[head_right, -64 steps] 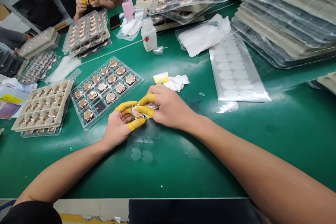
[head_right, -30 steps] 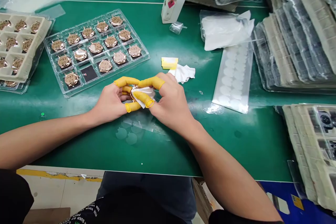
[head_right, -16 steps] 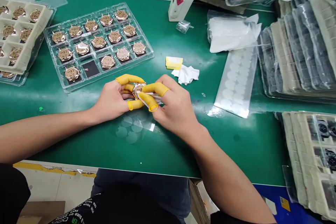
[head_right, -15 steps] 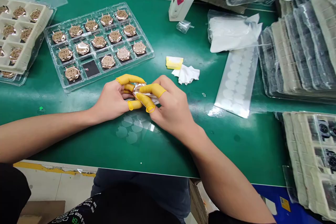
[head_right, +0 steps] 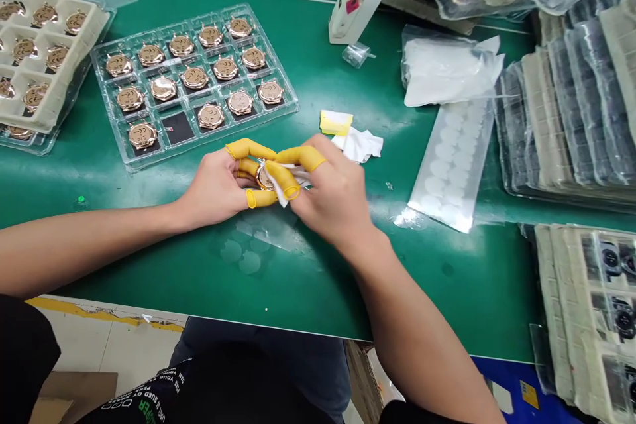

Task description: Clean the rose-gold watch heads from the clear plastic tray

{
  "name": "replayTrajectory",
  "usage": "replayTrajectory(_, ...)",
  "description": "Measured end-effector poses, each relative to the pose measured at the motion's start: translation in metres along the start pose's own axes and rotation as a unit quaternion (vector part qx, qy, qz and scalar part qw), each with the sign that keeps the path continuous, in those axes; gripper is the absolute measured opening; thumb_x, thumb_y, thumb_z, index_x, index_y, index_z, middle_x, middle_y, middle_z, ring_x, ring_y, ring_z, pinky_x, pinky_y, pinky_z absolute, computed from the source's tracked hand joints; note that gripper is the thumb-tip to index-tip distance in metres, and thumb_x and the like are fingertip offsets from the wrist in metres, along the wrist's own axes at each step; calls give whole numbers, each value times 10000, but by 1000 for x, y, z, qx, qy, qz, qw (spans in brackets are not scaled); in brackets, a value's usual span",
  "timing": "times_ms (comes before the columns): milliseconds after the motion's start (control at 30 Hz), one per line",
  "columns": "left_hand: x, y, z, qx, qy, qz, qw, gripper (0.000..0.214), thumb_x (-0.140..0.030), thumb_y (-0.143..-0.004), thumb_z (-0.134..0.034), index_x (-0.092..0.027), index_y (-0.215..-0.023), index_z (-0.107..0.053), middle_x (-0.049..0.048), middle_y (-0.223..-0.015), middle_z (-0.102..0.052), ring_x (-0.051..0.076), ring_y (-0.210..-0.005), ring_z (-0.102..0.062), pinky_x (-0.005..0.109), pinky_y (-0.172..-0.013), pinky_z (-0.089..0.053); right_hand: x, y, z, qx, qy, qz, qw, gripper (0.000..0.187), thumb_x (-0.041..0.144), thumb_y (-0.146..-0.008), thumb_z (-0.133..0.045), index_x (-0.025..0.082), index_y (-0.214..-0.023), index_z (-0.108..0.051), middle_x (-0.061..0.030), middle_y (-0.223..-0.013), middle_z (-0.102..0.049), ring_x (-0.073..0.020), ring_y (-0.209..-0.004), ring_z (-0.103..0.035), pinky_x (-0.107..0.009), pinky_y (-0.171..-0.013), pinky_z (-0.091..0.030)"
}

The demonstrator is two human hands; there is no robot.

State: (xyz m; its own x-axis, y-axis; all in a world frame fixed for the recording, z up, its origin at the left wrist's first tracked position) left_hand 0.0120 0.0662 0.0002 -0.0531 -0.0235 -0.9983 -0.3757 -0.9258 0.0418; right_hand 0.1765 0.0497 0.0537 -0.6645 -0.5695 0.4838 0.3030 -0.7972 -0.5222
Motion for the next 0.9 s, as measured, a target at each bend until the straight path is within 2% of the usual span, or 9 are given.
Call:
replayTrajectory(167,0,0,-1,4,1,7,1000,439,-224,-702,-871,-201,-1121,-742,9,-894,-780,168,-789,-755,293,-756,-621,0,0,-4,48,-33,21,998,157,404,-994,-714,257,-964,-760,-59,-827,-691,-189,-693,-625,-345,-608,-478)
replayTrajectory(300,-1,0,0,-8,-17,0,1000,425,-236,-715,-869,-208,-1121,-748,-2,-853,-779,161,-763,-747,277,-735,-608,-6,1,-1,3,-6,-18,1000,188,427,-986,-724,248,-947,-763,-57,-800,-681,-193,-695,-626,-354,-627,-485)
replayTrajectory(433,1,1,-1,3,-13,0,1000,443,-182,-702,-850,-208,-1133,-751,4,-911,-796,163,-782,-758,280,-750,-619,-2,2,-6,40,-48,7,998,167,423,-972,-744,260,-948,-767,-54,-822,-712,-182,-670,-630,-341,-587,-463)
replayTrajectory(567,1,1,1,-7,-24,-3,1000,443,-202,-712,-859,-213,-1142,-753,2,-883,-792,173,-804,-761,291,-770,-624,-1,2,-2,10,-41,2,999,168,414,-970,-758,250,-937,-767,-58,-801,-701,-185,-673,-631,-341,-592,-459)
replayTrajectory(700,2,1,0,-1,-17,1,1000,438,-199,-715,-855,-218,-1141,-753,8,-921,-799,172,-808,-761,291,-767,-626,-1,1,-7,50,-60,10,997,195,455,-975,-752,263,-944,-768,-57,-828,-709,-183,-683,-631,-340,-593,-466)
replayTrajectory(833,3,1,2,-7,-16,4,1000,456,-204,-721,-872,-226,-1160,-751,2,-892,-797,169,-802,-760,291,-779,-631,-4,2,-2,-2,-25,-9,1000,159,404,-978,-752,251,-940,-766,-50,-794,-682,-179,-675,-612,-341,-604,-455)
replayTrajectory(900,3,0,3,-9,-4,9,1000,466,-200,-717,-876,-227,-1164,-747,3,-917,-801,168,-824,-769,293,-804,-643,0,3,-7,11,-48,9,999,138,376,-987,-741,249,-937,-761,-46,-801,-686,-169,-672,-611,-331,-597,-447)
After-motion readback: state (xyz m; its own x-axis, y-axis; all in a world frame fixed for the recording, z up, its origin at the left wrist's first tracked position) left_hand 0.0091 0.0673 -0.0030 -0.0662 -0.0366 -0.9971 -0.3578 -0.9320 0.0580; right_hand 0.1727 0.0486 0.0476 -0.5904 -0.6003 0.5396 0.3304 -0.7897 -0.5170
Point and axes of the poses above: each hand's wrist, its own y-axis away from the middle knuckle, its own z-axis out of the back of the hand, x = y × z, the point moved 6 cm from there along -y, towards the middle knuckle
